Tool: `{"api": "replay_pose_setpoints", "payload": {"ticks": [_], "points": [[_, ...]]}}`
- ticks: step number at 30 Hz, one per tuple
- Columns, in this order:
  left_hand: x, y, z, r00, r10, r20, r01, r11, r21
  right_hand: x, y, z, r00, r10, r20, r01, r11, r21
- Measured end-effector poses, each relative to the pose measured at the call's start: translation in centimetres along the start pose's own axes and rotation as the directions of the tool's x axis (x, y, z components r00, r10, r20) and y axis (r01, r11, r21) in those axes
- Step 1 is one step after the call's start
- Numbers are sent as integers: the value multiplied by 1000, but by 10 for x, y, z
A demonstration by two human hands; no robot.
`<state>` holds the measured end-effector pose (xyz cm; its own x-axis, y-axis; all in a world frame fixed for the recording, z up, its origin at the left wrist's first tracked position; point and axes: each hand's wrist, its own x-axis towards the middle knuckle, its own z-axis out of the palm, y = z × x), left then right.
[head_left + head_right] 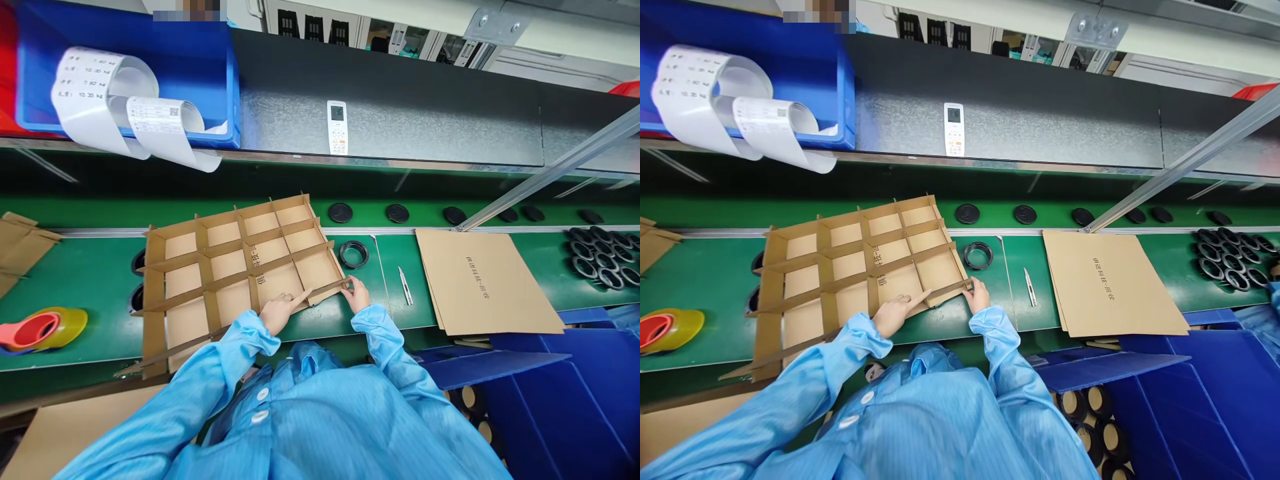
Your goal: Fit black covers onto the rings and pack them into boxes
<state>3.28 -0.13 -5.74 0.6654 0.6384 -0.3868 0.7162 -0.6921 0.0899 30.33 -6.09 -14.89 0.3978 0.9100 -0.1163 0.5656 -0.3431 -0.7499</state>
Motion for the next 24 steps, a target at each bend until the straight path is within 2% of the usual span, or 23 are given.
{"api": "replay_pose_setpoints", "payload": {"ticks": [3, 5, 9, 12, 14, 15, 16, 18, 19, 20, 21, 22, 23, 24], "points": [[4, -1, 6, 1000, -1, 5, 1, 1000, 12, 0, -4, -6, 1000, -5, 25, 6, 999, -48], [6, 1, 8, 999, -11, -42, 11, 1000, 14, 1, -5, -10, 999, -23, 48, 26, 997, -71], [-5, 15, 2, 975, -33, -219, 11, 995, -100, -5, 3, -21, 984, -158, 78, 168, 976, -136], [-27, 12, -4, 917, -44, -398, -78, 955, -285, -6, 15, -32, 955, -296, -35, 280, 931, -232], [-52, -6, -2, 836, -196, -513, -48, 905, -423, -2, 15, -40, 927, -344, -150, 296, 917, -269], [-69, -20, 1, 769, -322, -552, 15, 872, -489, 0, 11, -44, 911, -360, -201, 301, 914, -274], [-88, -34, 6, 678, -462, -572, 100, 829, -551, 1, 1, -47, 893, -382, -240, 315, 909, -272], [-131, -61, 19, 444, -699, -560, 279, 702, -655, -2, -29, -49, 850, -453, -270, 389, 885, -257], [-151, -72, 27, 336, -774, -537, 343, 631, -695, -5, -50, -46, 824, -506, -257, 452, 859, -243], [-169, -78, 37, 260, -821, -509, 383, 571, -726, -10, -72, -39, 794, -566, -221, 524, 822, -221], [-183, -81, 47, 212, -853, -477, 404, 521, -752, -16, -96, -28, 762, -626, -165, 600, 778, -185], [-192, -80, 57, 205, -872, -445, 411, 489, -769, -22, -119, -13, 723, -685, -92, 672, 728, -133], [-197, -75, 67, 231, -881, -413, 410, 473, -780, -29, -141, 5, 675, -738, -4, 736, 674, -68], [-198, -68, 77, 276, -883, -380, 406, 465, -786, -36, -161, 24, 616, -783, 91, 786, 618, 3]]}}
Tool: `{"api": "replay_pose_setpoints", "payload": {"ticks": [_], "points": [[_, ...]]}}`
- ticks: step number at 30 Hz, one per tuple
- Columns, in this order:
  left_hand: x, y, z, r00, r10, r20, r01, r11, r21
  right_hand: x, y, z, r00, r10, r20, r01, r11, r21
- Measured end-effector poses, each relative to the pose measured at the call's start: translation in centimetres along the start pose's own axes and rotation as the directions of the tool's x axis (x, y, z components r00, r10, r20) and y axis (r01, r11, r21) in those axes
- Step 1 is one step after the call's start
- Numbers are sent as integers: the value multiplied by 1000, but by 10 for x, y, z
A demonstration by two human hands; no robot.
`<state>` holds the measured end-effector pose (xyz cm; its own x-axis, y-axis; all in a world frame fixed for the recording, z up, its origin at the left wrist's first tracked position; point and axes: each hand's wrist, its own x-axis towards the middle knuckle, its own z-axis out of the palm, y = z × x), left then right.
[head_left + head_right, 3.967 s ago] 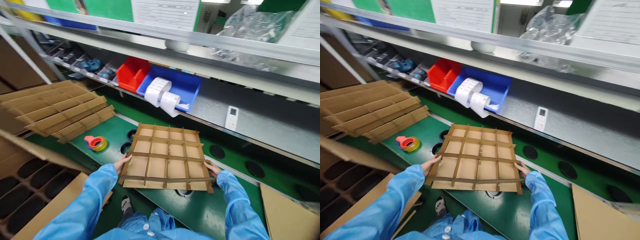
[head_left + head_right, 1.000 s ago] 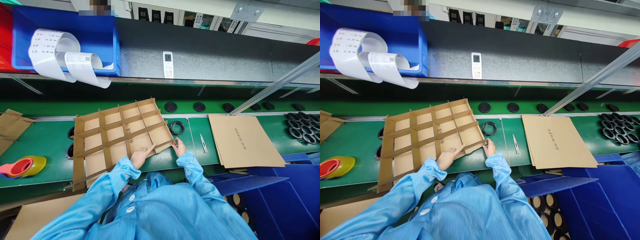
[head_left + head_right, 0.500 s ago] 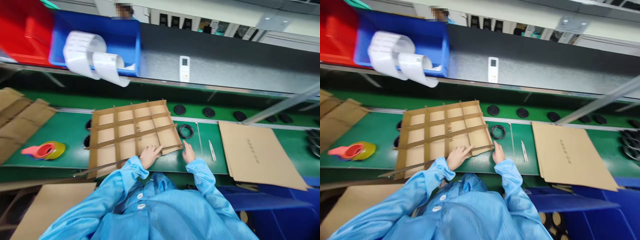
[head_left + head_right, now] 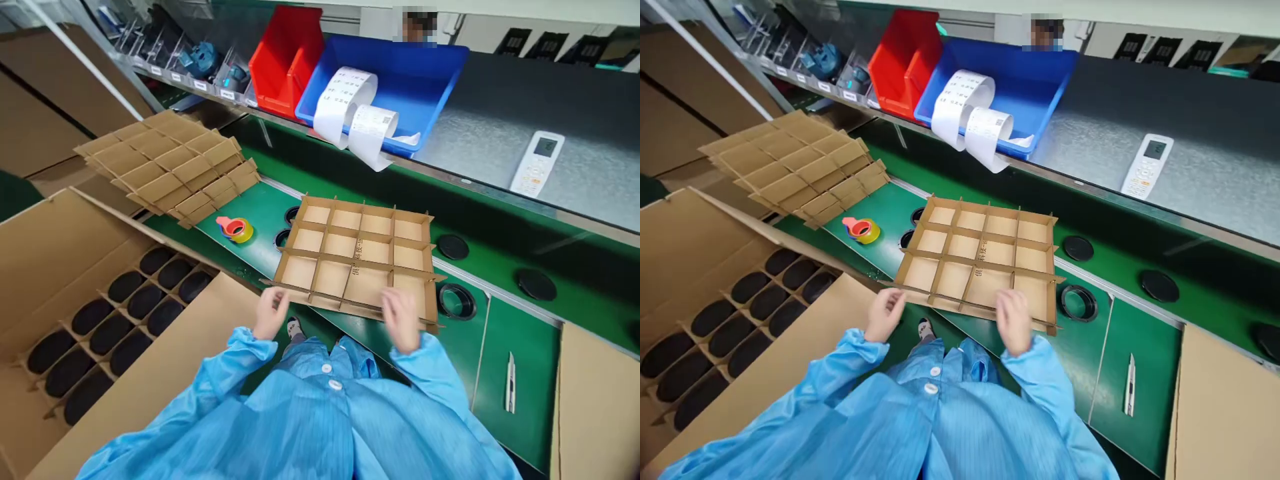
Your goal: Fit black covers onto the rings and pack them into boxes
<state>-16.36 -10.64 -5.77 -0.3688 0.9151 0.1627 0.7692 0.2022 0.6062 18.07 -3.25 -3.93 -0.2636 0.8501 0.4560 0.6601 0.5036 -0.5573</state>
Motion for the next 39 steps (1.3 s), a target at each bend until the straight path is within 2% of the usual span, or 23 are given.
{"api": "replay_pose_setpoints", "payload": {"ticks": [2, 5, 7, 9, 11, 13, 15, 17, 20, 23, 27, 32, 39], "points": [[-17, -2, 19, 993, -10, 121, 10, 1000, -1, 20, -31, 38, 971, -139, 196, 120, 987, 103], [-22, 3, 54, 972, -65, 226, 59, 998, 35, 38, -58, 85, 862, -241, 446, 198, 970, 143], [-14, 5, 71, 961, -105, 256, 93, 994, 59, 44, -63, 103, 799, -239, 552, 210, 971, 117], [-7, 4, 78, 952, -130, 279, 115, 991, 70, 49, -59, 111, 762, -232, 605, 205, 972, 115], [-6, 2, 76, 945, -151, 290, 135, 988, 77, 54, -49, 108, 775, -221, 592, 157, 975, 158], [-12, 3, 70, 940, -153, 305, 138, 988, 72, 59, -36, 95, 833, -166, 527, 73, 978, 193], [-22, 8, 67, 929, -94, 357, 88, 996, 33, 59, -23, 75, 870, -87, 485, -4, 983, 184], [-29, 16, 71, 899, 21, 437, -4, 999, -40, 53, -12, 55, 853, -34, 520, -40, 991, 131], [-30, 31, 89, 848, 160, 505, -108, 985, -131, 33, -2, 36, 789, 11, 614, -4, 1000, -12], [-24, 42, 112, 834, 201, 513, -141, 978, -154, 14, 4, 37, 800, 54, 597, 27, 992, -126], [-21, 44, 131, 831, 221, 511, -163, 974, -155, 4, 10, 48, 833, 47, 551, 20, 993, -115], [-26, 42, 137, 843, 239, 482, -197, 971, -137, -1, 16, 51, 857, 12, 515, 23, 998, -62], [-29, 48, 143, 817, 327, 475, -288, 945, -156, -5, 21, 52, 880, -16, 475, 31, 999, -25]]}}
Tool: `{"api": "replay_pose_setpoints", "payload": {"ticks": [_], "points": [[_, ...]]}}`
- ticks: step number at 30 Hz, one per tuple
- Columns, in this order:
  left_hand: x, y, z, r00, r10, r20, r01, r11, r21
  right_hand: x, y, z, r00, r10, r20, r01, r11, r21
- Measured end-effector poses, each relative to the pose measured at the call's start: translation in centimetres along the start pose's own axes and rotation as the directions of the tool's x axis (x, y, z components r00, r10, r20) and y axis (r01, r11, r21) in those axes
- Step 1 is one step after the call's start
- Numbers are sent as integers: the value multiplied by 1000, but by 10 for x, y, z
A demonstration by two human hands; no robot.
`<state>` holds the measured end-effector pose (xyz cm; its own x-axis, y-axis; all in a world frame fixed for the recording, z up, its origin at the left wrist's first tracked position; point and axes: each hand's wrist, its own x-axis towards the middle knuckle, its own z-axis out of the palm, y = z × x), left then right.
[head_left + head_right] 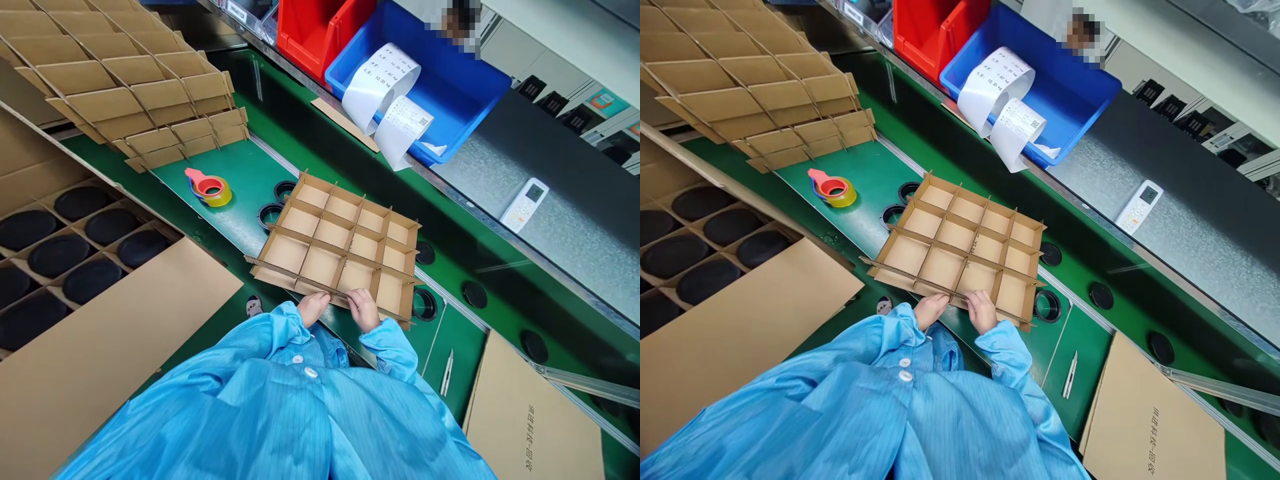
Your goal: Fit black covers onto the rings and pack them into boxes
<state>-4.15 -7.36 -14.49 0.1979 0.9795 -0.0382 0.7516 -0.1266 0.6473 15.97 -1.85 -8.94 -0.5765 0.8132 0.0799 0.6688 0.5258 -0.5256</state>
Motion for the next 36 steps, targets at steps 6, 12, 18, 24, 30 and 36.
{"api": "replay_pose_setpoints", "payload": {"ticks": [6, 12, 18, 24, 30, 36], "points": [[1, -3, 6, 999, -20, -36, 20, 1000, -10, -1, 1, 5, 1000, -16, -20, 16, 1000, -5], [3, -5, 7, 999, 44, -23, -46, 997, -62, -4, 6, 5, 998, -53, -47, 52, 998, -24], [5, 5, 16, 998, -33, -59, 26, 994, -103, -5, 10, 7, 997, -66, -36, 62, 993, -99], [10, 7, 15, 995, -69, -71, 57, 986, -158, -2, 10, 21, 999, -44, 0, 43, 976, -213], [-11, 0, -4, 985, -109, -135, 77, 971, -226, -3, 7, 8, 994, -104, -16, 98, 973, -208], [-48, -34, -29, 869, -367, -333, 277, 917, -288, 34, -39, 8, 968, -241, -63, 234, 967, -96]]}}
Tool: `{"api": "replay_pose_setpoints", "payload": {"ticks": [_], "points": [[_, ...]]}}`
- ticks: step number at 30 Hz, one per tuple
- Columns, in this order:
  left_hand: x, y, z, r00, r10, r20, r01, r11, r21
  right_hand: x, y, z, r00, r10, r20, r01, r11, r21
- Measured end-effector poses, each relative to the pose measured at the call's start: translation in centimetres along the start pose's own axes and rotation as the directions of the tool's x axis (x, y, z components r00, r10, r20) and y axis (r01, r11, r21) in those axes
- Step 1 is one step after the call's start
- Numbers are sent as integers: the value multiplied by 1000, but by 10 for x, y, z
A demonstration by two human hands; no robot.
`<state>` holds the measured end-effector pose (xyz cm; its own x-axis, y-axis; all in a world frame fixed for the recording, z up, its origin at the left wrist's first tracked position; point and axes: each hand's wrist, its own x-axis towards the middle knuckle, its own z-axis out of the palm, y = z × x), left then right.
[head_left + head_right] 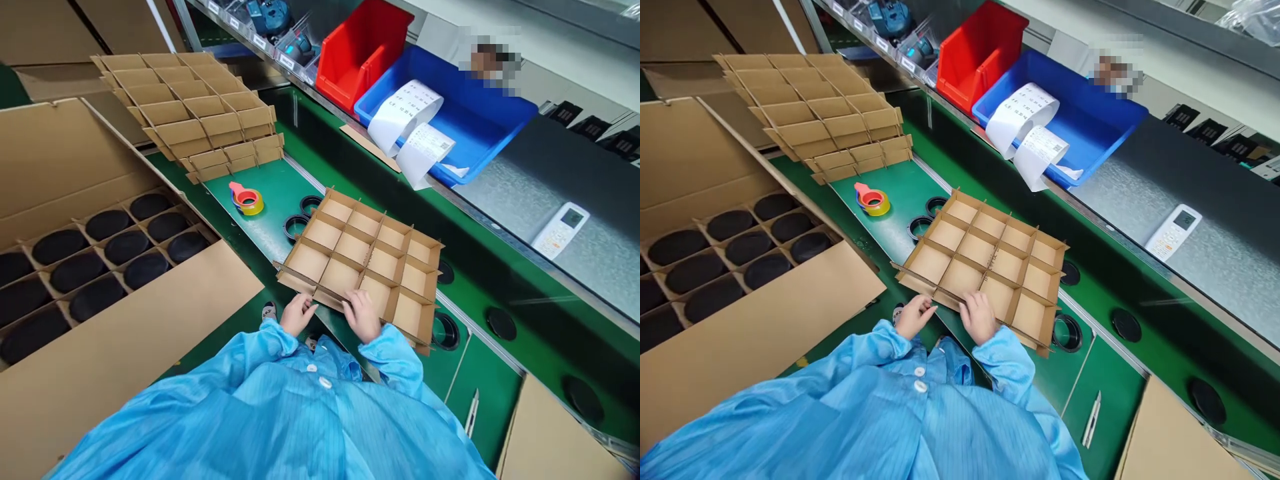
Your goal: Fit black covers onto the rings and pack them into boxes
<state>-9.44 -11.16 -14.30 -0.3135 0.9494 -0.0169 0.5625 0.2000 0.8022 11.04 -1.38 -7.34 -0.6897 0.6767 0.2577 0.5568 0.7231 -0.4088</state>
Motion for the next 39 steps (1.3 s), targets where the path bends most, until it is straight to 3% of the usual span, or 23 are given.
{"api": "replay_pose_setpoints", "payload": {"ticks": [4, 8, 17, 21, 25, 28, 31, 33, 39], "points": [[19, -3, 2, 994, -60, -89, 59, 998, -15, 43, -21, 28, 979, -60, 194, 84, 989, -118], [34, 1, 8, 991, -80, -110, 76, 996, -35, 54, -18, 50, 946, -46, 321, 115, 973, -199], [26, -3, 5, 986, -139, -89, 117, 968, -222, 43, -14, 63, 923, -39, 384, 160, 944, -289], [17, -18, -14, 944, -279, -175, 207, 916, -343, 45, -16, 57, 960, -46, 275, 114, 966, -234], [29, -45, -39, 768, -564, -303, 370, 777, -509, 62, -30, 47, 967, -159, 200, 187, 974, -130], [50, -57, -50, 667, -725, -169, 458, 579, -675, 77, -43, 48, 944, -240, 225, 267, 958, -100], [64, -57, -54, 658, -751, 60, 496, 371, -785, 87, -52, 54, 944, -210, 253, 244, 963, -111], [66, -53, -55, 665, -733, 142, 489, 284, -825, 93, -55, 59, 951, -179, 252, 213, 970, -115], [60, -48, -61, 693, -709, 129, 397, 226, -889, 120, -64, 79, 934, -202, 296, 246, 962, -119]]}}
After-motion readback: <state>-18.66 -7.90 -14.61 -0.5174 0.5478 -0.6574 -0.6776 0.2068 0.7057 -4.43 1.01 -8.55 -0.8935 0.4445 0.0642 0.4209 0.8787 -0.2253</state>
